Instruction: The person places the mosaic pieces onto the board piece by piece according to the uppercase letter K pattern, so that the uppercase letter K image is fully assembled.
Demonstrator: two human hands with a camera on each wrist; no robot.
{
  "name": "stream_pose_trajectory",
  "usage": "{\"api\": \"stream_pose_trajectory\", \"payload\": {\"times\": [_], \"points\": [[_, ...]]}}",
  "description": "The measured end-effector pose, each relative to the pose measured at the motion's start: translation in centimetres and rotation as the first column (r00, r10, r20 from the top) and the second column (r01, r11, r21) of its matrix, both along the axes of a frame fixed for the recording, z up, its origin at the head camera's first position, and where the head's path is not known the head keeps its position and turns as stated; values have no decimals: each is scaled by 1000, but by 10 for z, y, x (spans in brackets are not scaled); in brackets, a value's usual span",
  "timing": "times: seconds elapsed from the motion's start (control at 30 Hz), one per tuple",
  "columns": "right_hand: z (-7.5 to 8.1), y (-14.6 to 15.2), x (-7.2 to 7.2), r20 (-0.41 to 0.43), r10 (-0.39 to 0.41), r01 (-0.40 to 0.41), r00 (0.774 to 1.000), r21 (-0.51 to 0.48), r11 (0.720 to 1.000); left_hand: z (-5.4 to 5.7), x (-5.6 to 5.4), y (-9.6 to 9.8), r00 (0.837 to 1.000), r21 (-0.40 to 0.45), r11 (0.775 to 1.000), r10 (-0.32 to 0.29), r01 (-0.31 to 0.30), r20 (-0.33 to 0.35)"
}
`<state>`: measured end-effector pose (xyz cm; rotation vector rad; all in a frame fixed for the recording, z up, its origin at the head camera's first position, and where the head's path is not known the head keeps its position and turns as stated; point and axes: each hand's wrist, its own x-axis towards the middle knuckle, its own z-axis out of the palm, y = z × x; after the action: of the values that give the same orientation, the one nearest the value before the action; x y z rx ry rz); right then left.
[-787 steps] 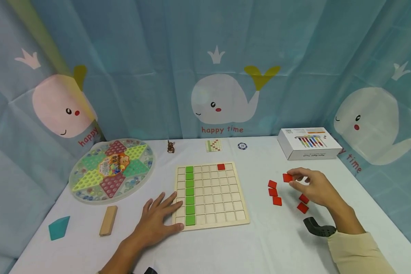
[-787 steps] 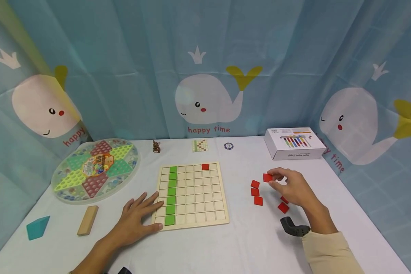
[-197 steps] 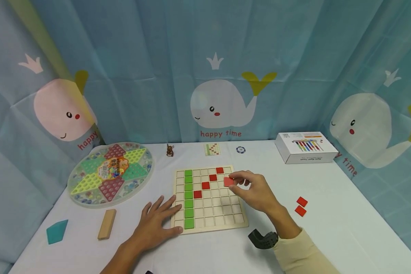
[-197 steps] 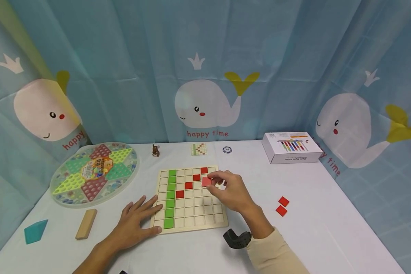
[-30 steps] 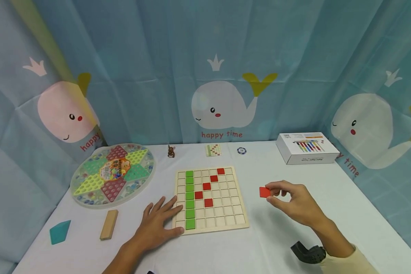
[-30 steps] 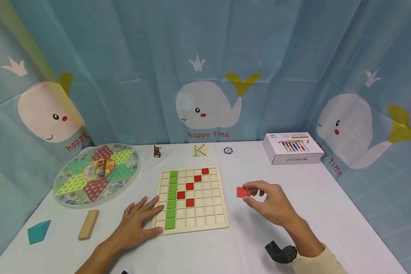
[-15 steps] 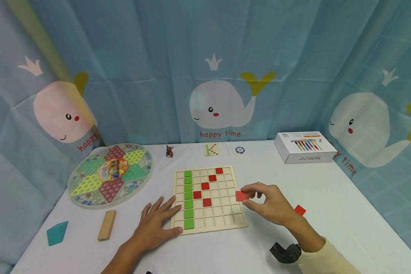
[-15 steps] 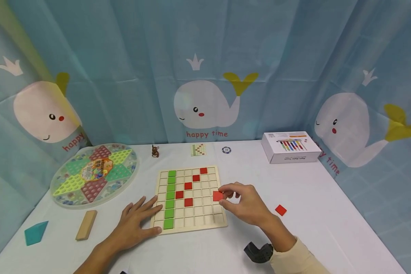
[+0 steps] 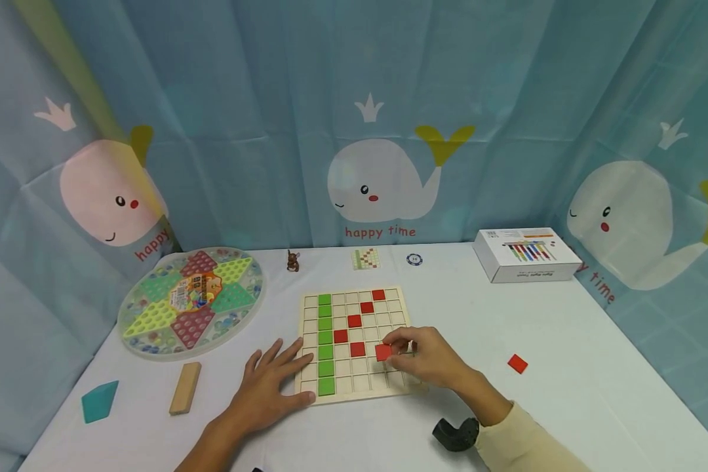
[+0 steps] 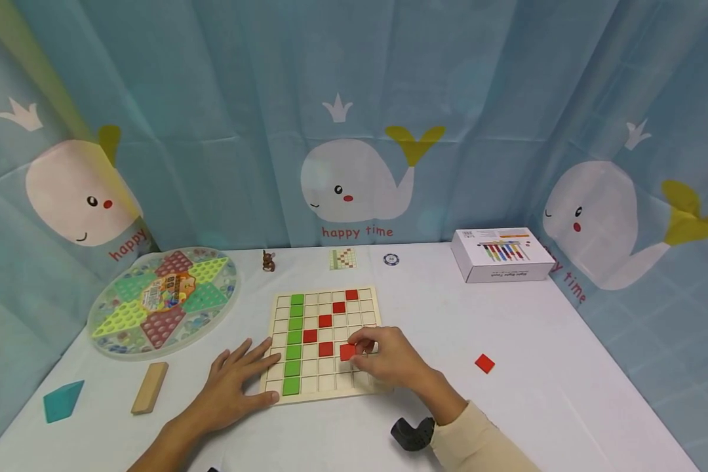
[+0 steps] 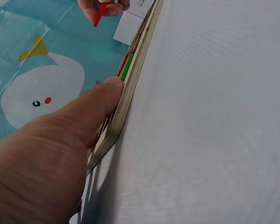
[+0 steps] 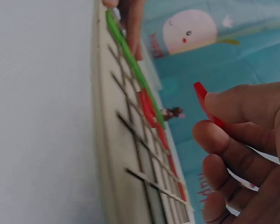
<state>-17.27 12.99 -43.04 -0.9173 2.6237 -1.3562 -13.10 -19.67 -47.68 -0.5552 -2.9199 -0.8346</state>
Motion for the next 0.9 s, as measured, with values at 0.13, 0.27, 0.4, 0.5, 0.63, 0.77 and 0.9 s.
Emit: {"api": "stream_pose_trajectory", "payload": {"times": [0.13, 0.27, 0.4, 0.5, 0.63, 0.77, 0.9], "points": [[-8, -6, -3, 54, 3, -6, 999, 48, 999, 0, 0, 0, 1000, 4, 1000, 1, -1, 7], [-14, -10, -5, 79, 4, -13, 997, 107, 994, 0, 0, 0, 1000, 3, 1000, 4, -4, 10], [-15, -13, -6, 85, -1, -12, 996, 150, 989, 0, 0, 1, 1000, 3, 1000, 5, -5, -4], [-15, -15, -6, 77, -7, -5, 997, 163, 987, 1, 0, 1, 1000, 6, 1000, 4, -4, -17], [-16, -18, -7, 57, 1, -11, 998, 169, 986, 2, 0, 1, 1000, 6, 1000, 5, -5, -17], [-16, -18, -6, 49, 11, -20, 999, 180, 984, 2, 1, 1, 1000, 8, 1000, 5, -5, -10], [-10, -11, -6, 48, -3, -5, 999, 172, 985, 1, 0, 0, 1000, 11, 1000, -1, 1, -9]]}}
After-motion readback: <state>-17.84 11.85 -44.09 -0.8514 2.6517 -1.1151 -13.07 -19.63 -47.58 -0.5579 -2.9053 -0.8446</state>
